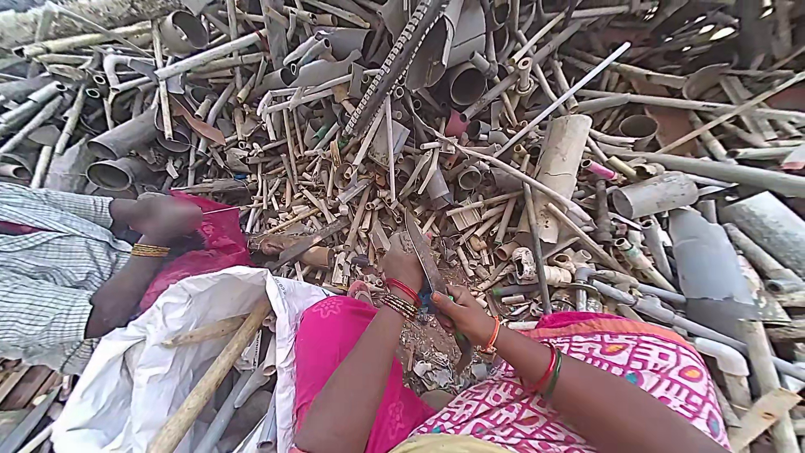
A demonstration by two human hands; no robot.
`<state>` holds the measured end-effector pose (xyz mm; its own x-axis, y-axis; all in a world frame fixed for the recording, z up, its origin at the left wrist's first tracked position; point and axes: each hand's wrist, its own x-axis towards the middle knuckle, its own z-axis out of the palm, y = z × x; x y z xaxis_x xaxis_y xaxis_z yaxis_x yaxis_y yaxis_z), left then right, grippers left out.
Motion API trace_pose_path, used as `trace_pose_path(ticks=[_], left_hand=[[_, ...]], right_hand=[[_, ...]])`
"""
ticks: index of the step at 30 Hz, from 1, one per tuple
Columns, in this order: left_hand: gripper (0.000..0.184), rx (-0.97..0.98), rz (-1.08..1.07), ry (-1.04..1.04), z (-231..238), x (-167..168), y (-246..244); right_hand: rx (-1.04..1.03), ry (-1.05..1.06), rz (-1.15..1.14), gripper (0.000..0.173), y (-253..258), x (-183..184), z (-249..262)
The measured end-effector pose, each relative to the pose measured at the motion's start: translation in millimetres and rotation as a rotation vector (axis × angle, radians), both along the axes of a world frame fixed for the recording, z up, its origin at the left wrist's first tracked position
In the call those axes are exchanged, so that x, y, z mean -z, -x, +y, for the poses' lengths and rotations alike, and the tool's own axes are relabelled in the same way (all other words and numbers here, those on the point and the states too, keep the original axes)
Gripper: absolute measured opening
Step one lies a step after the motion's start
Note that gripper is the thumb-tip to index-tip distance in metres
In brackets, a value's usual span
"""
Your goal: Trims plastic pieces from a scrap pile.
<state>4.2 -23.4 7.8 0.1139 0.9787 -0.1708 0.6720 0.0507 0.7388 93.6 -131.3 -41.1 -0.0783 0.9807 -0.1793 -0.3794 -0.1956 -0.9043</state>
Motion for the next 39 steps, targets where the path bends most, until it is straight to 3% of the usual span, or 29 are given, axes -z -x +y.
trace_pose_path(ticks=[5, 9, 11, 14, 20, 24, 27, 29, 31, 33, 36, 39], left_hand=[[0.059, -0.003, -0.008, -0.020, -6.7, -1.9, -6.7], [0.054, 0.003, -0.051, -0.125, -15.2, 4.6, -9.3], [0.060, 0.042, 0.005, -0.075, -8.9, 12.1, -10.5], [0.067, 0.085, 0.131, 0.079, 8.2, 39.2, -10.5], [0.050, -0.176, -0.512, 0.381, 12.8, 34.2, -12.3], [0.026, -0.156, -0.839, 0.532, 6.6, 13.7, -3.6], [0.033, -0.140, -0.858, 0.414, 8.6, 7.6, 5.7], [0.033, -0.167, -0.839, 0.367, 10.1, 6.5, 9.8], [0.041, -0.189, -0.836, 0.333, 11.9, 5.0, 14.0], [0.032, -0.223, -0.878, 0.318, 14.2, 3.6, 15.9], [0.019, -0.162, -0.953, 0.378, 11.2, -3.2, 21.2], [0.020, -0.002, -0.987, 0.471, 4.5, -6.8, 24.6]], right_hand=[[-0.003, 0.021, -0.018, 0.016, -5.1, 0.3, 0.1], [-0.003, 0.005, -0.006, 0.014, -8.1, 1.3, -3.1], [-0.045, -0.093, -0.002, 0.012, -11.3, 1.4, -2.4], [-0.110, -0.333, -0.029, 0.028, -11.1, -10.5, -3.7], [0.090, -0.228, -0.158, 0.015, -43.5, -39.7, -4.9], [0.514, -0.126, -0.451, 0.013, -68.4, -31.5, 3.4], [0.664, -0.204, -0.898, 0.036, -93.7, -31.3, -0.9], [0.680, -0.203, -1.078, 0.052, -95.9, -35.2, -6.4], [0.711, -0.164, -1.055, 0.051, -94.1, -38.1, -9.5], [0.723, -0.135, -0.990, 0.051, -98.7, -40.6, -10.2], [0.627, -0.190, -1.004, 0.064, -95.9, -36.4, -8.6], [0.453, -0.328, -1.034, 0.082, -71.3, -24.0, -2.1]])
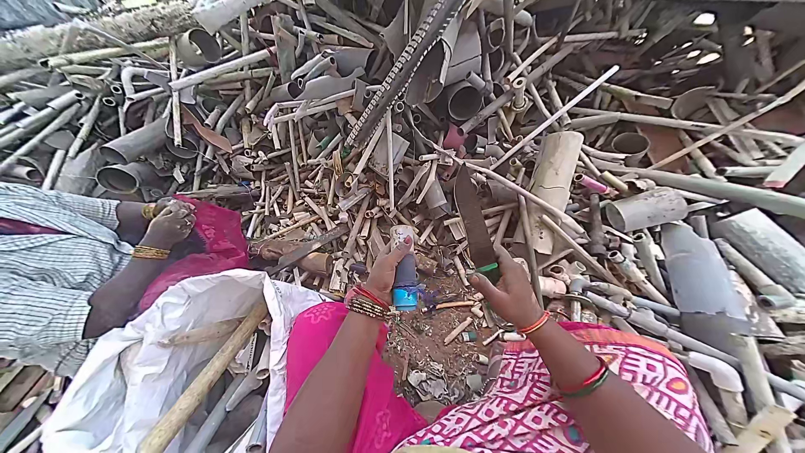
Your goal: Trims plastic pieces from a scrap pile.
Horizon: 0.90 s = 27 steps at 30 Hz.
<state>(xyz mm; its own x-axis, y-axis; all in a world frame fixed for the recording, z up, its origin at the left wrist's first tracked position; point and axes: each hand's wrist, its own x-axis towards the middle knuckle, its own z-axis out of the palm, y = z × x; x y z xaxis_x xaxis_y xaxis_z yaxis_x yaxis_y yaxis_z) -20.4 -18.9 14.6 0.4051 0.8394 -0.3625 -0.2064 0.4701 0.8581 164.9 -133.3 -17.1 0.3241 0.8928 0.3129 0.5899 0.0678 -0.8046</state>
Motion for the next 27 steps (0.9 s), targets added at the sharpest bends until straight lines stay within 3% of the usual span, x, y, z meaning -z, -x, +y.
trace_pose_path(ticks=[3, 6, 13, 17, 22, 27], left_hand=[[0.021, 0.067, -0.074, -0.006, -7.5, 0.2, 0.6], [0.034, 0.025, -0.109, -0.010, -15.3, -3.3, 0.5], [0.025, 0.051, -0.197, -0.008, -12.7, 12.1, 7.2], [0.017, 0.068, -0.152, 0.011, -10.4, 10.9, 6.2], [0.012, 0.073, -0.015, 0.013, -13.8, 5.8, 1.0], [0.020, 0.136, 0.137, -0.073, -10.7, 4.2, -5.1]], right_hand=[[-0.217, -0.056, -0.108, 0.089, 20.5, 10.9, 10.2], [-0.345, -0.054, -0.133, 0.091, 36.2, 20.7, 17.4], [-0.254, 0.018, 0.055, 0.088, 68.5, 32.0, 13.4], [-0.229, 0.166, 0.207, 0.071, 72.8, 26.4, 10.4], [-0.312, 0.224, 0.453, 0.033, 70.8, 26.3, 7.8], [-0.287, 0.199, 0.633, 0.010, 77.2, 32.1, 2.3]])
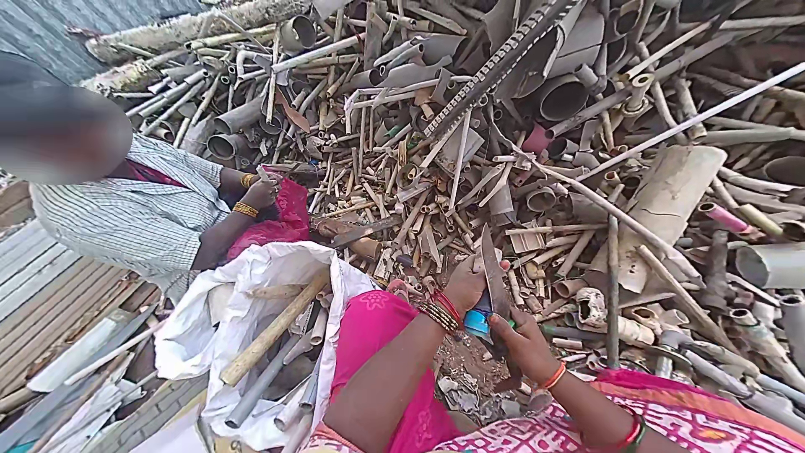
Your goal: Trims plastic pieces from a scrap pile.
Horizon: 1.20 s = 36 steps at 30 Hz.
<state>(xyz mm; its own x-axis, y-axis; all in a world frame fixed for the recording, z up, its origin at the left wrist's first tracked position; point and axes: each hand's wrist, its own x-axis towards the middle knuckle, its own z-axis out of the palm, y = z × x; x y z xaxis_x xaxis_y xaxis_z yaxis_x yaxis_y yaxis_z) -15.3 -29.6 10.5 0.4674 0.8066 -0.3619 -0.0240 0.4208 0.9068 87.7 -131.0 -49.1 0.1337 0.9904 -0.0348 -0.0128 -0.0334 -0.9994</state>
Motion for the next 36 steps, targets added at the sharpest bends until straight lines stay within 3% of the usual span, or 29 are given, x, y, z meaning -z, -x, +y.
trace_pose_path(ticks=[4, 14, 31, 33, 36], left_hand=[[0.032, 0.059, 0.108, -0.084, 4.0, 3.1, -4.8], [0.050, -0.008, 0.290, -0.176, 0.5, -6.1, -5.8], [0.061, 0.055, 0.555, -0.147, 26.1, 15.5, -22.8], [0.063, 0.100, 0.619, -0.145, 33.0, 22.0, -23.2], [0.066, 0.168, 0.833, -0.098, 49.6, 57.7, -7.6]], right_hand=[[0.055, 0.062, 0.052, 0.010, 1.3, -1.2, -4.2], [0.138, 0.122, 0.235, 0.025, 7.4, 0.6, -2.3], [0.264, 0.302, 0.291, 0.035, 6.0, 15.5, 15.3], [0.215, 0.264, 0.294, 0.035, 6.6, 15.6, 15.4], [0.052, -0.039, 0.265, 0.029, 0.1, -9.4, 18.2]])
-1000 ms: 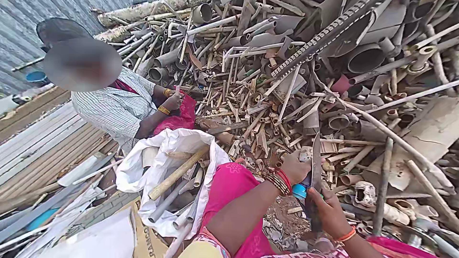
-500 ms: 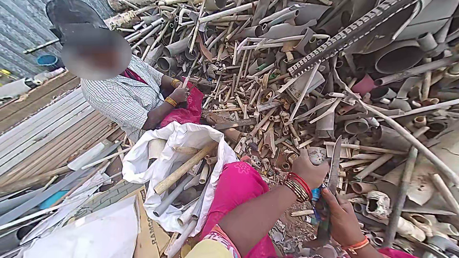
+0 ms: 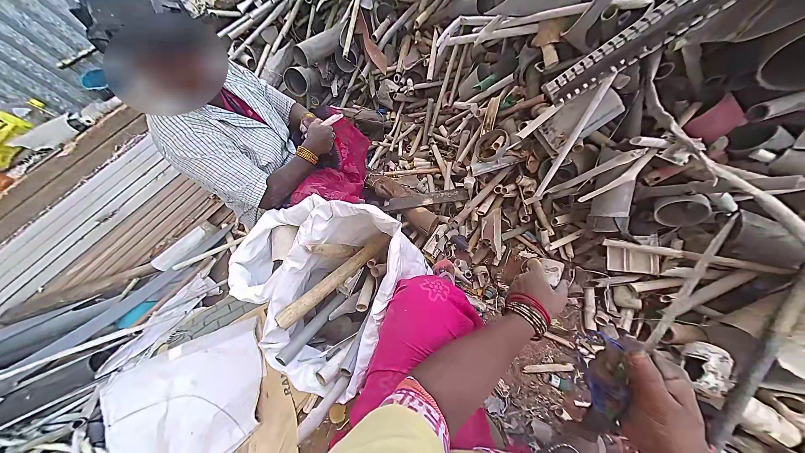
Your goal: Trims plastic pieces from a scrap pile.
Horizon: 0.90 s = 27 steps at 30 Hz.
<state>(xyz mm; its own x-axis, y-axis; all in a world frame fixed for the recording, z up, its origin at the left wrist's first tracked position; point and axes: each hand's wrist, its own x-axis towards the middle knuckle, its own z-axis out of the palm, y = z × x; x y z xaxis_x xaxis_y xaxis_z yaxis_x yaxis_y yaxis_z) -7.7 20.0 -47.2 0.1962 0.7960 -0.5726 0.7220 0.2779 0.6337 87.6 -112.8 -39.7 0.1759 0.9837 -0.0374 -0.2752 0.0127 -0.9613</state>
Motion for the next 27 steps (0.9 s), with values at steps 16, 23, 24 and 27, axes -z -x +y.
trace_pose_path(ticks=[16, 23, 24, 27], left_hand=[[0.055, -0.504, -0.381, 0.045, 9.8, 30.9, -21.0], [0.033, -0.691, -0.684, -0.015, 14.5, -0.3, -17.5], [0.031, -0.701, -0.706, -0.014, 13.3, -4.9, -15.7], [0.031, -0.699, -0.707, -0.024, 9.1, -14.3, -8.2]], right_hand=[[0.200, 0.138, -0.328, 0.013, -99.2, -24.7, 15.9], [0.112, 0.241, -0.552, 0.058, -100.3, -34.4, 21.5], [0.109, 0.224, -0.584, 0.056, -97.1, -35.2, 25.0], [0.063, 0.190, -0.658, 0.046, -89.1, -37.0, 35.4]])
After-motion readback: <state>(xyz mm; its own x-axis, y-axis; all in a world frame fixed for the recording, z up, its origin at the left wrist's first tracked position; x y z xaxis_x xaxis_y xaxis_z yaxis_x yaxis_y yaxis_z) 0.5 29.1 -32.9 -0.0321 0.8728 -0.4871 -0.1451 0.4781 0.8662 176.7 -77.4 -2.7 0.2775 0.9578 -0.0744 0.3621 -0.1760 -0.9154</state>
